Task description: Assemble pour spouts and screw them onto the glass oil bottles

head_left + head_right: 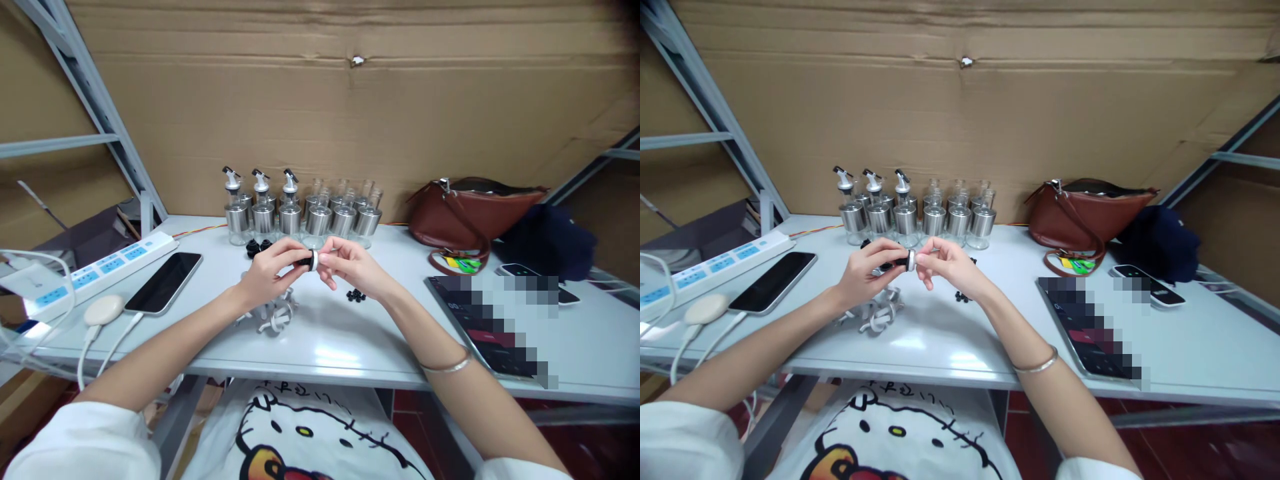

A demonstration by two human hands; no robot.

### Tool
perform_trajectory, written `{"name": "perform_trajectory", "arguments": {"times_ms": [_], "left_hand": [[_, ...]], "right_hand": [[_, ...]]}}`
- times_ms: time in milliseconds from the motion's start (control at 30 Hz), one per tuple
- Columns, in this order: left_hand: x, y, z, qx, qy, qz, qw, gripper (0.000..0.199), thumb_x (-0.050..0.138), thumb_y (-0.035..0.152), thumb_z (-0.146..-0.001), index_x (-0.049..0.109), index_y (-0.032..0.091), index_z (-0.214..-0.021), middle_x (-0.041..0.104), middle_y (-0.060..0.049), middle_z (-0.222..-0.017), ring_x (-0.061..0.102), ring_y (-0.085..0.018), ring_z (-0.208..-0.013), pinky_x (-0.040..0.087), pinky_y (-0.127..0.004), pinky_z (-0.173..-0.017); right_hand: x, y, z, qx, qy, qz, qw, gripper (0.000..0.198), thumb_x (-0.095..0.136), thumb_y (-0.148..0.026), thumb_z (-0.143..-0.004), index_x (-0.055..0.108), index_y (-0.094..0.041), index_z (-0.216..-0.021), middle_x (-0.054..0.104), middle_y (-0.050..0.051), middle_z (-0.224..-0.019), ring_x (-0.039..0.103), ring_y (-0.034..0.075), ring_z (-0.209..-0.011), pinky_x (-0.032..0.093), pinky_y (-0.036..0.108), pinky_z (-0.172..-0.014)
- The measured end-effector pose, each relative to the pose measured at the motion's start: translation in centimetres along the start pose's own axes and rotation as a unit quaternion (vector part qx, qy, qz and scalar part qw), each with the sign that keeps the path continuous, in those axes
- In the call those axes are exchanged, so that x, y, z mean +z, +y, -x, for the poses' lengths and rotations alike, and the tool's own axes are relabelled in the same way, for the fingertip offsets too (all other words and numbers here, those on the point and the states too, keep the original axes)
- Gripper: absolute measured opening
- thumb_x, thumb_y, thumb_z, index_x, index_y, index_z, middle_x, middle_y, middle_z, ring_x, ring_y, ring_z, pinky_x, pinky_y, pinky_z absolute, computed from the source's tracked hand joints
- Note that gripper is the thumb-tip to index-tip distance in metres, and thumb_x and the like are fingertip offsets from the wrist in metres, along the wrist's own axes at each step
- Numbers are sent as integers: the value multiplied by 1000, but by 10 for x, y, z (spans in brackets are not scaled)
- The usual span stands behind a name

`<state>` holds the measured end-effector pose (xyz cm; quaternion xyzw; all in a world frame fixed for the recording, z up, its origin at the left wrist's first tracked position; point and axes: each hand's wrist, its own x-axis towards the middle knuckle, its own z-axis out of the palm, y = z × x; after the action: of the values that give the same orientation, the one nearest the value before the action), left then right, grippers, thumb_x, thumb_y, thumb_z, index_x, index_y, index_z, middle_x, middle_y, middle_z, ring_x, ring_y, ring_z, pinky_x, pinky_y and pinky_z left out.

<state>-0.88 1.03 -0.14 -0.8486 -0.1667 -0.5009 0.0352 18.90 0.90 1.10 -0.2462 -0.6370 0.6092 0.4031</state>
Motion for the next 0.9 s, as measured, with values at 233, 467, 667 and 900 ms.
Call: {"name": "perform_trajectory", "arguments": {"times_ms": [233,467,667,900], "left_hand": [[0,1,0,-12,-6,-6,1000,19,53,15,-85,58,18,-104,62,-6,-91,61,-14,-78,53,-27,-69],[-5,0,-1,30,-10,-49,998,25,52,10,-84,54,18,-108,60,-7,-95,61,-15,-82,52,-26,-71],[-2,-4,0,-10,-40,-116,992,12,61,26,-83,55,17,-87,57,-1,-72,54,-15,-64,45,-27,-61],[0,-4,2,-75,-106,-92,987,20,50,35,-92,53,16,-95,54,-5,-88,58,-15,-70,47,-24,-59]], "right_hand": [[8,-3,1,18,4,24,1000,35,66,-48,-79,44,-20,-77,60,-7,-52,53,9,-39,40,23,-44],[7,-1,-1,20,3,11,1000,33,65,-50,-78,51,-20,-85,58,-4,-66,56,10,-54,46,27,-58],[6,7,-5,-62,136,169,974,21,67,-37,-76,57,-19,-78,51,-5,-61,46,8,-54,38,24,-55],[7,11,-3,18,36,80,996,28,65,-34,-78,49,-20,-97,65,-3,-64,64,14,-59,50,31,-65]]}}
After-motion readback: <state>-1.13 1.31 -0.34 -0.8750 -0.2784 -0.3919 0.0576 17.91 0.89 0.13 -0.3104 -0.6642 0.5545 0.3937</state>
